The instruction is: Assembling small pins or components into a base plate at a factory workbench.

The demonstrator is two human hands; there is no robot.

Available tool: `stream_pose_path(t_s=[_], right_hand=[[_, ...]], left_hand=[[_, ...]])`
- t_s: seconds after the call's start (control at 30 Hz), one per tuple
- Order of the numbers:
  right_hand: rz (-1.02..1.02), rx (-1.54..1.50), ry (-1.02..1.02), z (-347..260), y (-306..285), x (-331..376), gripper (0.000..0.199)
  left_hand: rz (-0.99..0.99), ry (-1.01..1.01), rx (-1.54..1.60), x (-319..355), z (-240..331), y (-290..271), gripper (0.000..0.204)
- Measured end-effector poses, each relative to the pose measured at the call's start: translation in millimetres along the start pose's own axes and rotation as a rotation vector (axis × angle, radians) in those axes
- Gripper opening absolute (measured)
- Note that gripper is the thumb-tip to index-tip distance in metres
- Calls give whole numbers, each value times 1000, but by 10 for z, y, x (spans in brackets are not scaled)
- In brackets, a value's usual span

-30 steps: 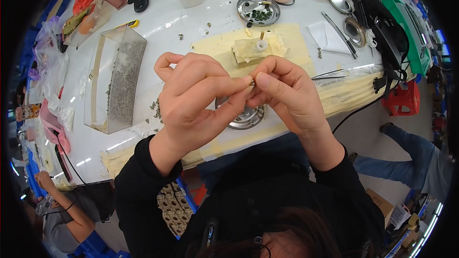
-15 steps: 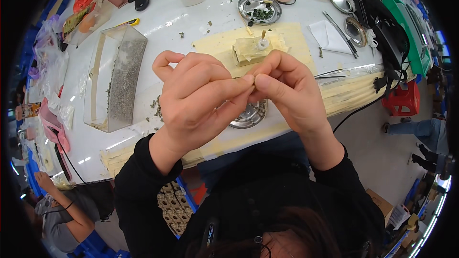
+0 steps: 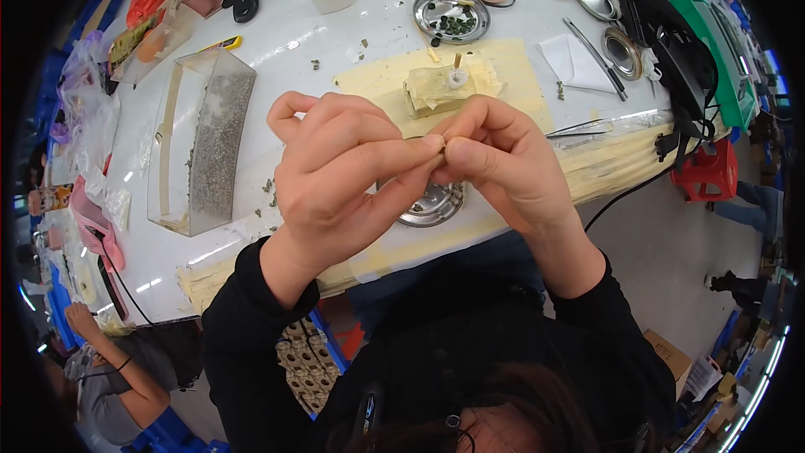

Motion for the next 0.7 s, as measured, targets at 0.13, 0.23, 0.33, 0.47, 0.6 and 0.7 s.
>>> stream_pose_path(t_s=[0.13,0.23,0.33,0.47,0.6,0.7], right_hand=[[-53,-208,128,85,9,20,11],[13,-88,44,17,11,20,11],[129,267,-245,-82,50,49,10],[151,406,-367,-136,109,80,10],[55,46,-51,-26,15,-4,10],[-5,-36,58,17,30,13,10]], left_hand=[[-43,-32,232,-8,-93,22,27],[-10,-90,96,-7,-60,-1,26],[34,-46,-116,29,-11,25,25],[9,-11,-171,-12,63,5,26],[47,1,-104,6,13,11,24],[50,-24,15,7,-29,14,23]])
Point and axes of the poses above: each hand's wrist, its own x-axis away from the middle knuckle, its own y-axis out of the palm, z = x × y, the point moved 6 cm from there along -x, towards the middle knuckle, and after that the axes turned 7 degrees about x, right-handed, at the moved point
